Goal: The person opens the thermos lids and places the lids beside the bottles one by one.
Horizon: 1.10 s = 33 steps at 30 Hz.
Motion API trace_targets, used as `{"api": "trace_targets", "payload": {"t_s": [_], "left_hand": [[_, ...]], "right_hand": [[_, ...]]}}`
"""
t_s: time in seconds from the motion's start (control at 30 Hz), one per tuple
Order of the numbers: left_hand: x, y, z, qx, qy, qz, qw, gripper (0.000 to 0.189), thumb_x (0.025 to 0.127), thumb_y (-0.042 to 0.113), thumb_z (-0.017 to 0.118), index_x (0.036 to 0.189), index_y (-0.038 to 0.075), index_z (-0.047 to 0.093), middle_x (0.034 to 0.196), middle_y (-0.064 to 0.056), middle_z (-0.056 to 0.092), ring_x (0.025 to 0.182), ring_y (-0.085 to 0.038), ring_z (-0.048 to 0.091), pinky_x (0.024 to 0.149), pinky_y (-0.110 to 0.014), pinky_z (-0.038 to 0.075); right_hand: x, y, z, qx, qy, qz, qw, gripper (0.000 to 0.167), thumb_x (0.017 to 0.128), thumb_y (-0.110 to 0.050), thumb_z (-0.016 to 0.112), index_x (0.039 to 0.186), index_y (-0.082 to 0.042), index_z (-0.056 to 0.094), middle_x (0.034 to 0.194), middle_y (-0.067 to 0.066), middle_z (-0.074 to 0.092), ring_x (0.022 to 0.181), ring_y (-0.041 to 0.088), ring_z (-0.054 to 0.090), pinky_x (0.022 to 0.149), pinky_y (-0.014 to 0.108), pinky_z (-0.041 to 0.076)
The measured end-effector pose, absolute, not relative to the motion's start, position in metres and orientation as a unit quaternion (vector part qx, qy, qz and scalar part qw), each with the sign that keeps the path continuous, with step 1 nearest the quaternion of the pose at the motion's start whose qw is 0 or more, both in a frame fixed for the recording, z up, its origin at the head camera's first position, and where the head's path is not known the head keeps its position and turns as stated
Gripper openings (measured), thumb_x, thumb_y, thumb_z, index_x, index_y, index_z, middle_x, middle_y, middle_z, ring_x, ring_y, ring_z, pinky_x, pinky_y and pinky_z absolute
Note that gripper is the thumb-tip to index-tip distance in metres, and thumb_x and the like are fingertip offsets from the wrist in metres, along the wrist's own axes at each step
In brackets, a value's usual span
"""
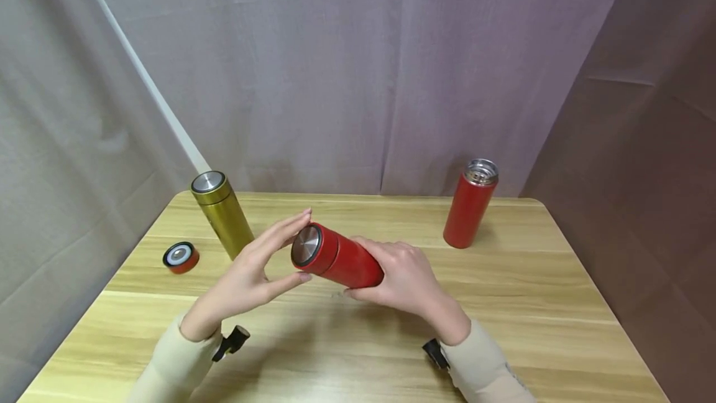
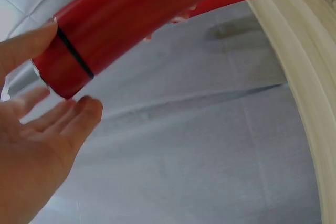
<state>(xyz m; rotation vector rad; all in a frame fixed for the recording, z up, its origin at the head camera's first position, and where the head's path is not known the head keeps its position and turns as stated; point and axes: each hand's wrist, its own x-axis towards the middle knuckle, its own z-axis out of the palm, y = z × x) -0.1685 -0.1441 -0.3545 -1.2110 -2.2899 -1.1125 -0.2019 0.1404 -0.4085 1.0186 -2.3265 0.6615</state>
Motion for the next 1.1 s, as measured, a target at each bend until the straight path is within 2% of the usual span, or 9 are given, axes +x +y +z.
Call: {"api": "trace_targets", "payload": {"t_s": [0.1,0.23,0.43,0.63,0.8,0.93,1.1], "left_hand": [[-0.168,-0.148,-0.352,-0.439,-0.802,-0.376,0.152,0.083,0.086,0.014,0.082,0.156,0.015,0.038,0.160,-0.004,0.036,0.145,-0.024,0.038,0.115,-0.040,0.036],[-0.167,-0.152,-0.352,-0.454,-0.798,-0.370,0.139,0.083,0.085,0.017,0.083,0.156,0.013,0.038,0.155,-0.005,0.044,0.140,-0.022,0.044,0.114,-0.039,0.039],[-0.165,-0.154,-0.354,-0.446,-0.803,-0.372,0.137,0.099,0.080,0.022,0.088,0.159,0.013,0.030,0.144,-0.004,0.054,0.129,-0.019,0.054,0.109,-0.036,0.044],[-0.163,-0.152,-0.355,-0.426,-0.821,-0.337,0.176,0.090,0.078,0.036,0.089,0.152,0.014,0.043,0.135,0.001,0.056,0.122,-0.016,0.058,0.104,-0.033,0.048],[-0.162,-0.150,-0.356,-0.407,-0.833,-0.302,0.223,0.080,0.077,0.047,0.086,0.143,0.014,0.055,0.118,0.005,0.058,0.104,-0.009,0.062,0.090,-0.026,0.053],[-0.161,-0.147,-0.358,-0.376,-0.844,-0.281,0.257,0.071,0.076,0.057,0.083,0.131,0.017,0.062,0.105,0.008,0.057,0.085,-0.006,0.061,0.072,-0.024,0.053],[-0.159,-0.142,-0.359,-0.334,-0.858,-0.271,0.283,0.060,0.076,0.063,0.079,0.111,0.017,0.064,0.097,0.011,0.058,0.072,-0.006,0.058,0.060,-0.024,0.051]], "right_hand": [[-0.200,0.141,-0.408,0.397,-0.854,0.247,0.228,0.083,0.063,-0.057,0.090,0.132,-0.019,0.065,0.098,-0.005,0.074,0.079,0.007,0.066,0.066,0.031,0.055],[-0.198,0.140,-0.408,0.424,-0.847,0.249,0.202,0.083,0.066,-0.059,0.088,0.134,-0.019,0.063,0.100,-0.007,0.073,0.081,0.004,0.066,0.067,0.031,0.055],[-0.198,0.138,-0.408,0.441,-0.844,0.226,0.208,0.083,0.066,-0.059,0.088,0.136,-0.021,0.062,0.099,-0.007,0.074,0.080,0.004,0.066,0.068,0.032,0.055],[-0.197,0.136,-0.409,0.440,-0.845,0.217,0.212,0.081,0.066,-0.061,0.086,0.133,-0.020,0.064,0.096,-0.007,0.074,0.076,0.003,0.065,0.066,0.030,0.053],[-0.197,0.136,-0.409,0.439,-0.846,0.216,0.211,0.081,0.066,-0.062,0.086,0.132,-0.020,0.065,0.097,-0.007,0.074,0.077,0.002,0.065,0.067,0.031,0.053],[-0.196,0.134,-0.409,0.438,-0.847,0.214,0.210,0.081,0.066,-0.062,0.086,0.132,-0.020,0.065,0.098,-0.007,0.074,0.078,0.002,0.065,0.068,0.031,0.053],[-0.195,0.132,-0.407,0.432,-0.853,0.211,0.203,0.080,0.068,-0.064,0.084,0.133,-0.023,0.064,0.099,-0.009,0.073,0.078,0.002,0.064,0.067,0.030,0.053]]}}
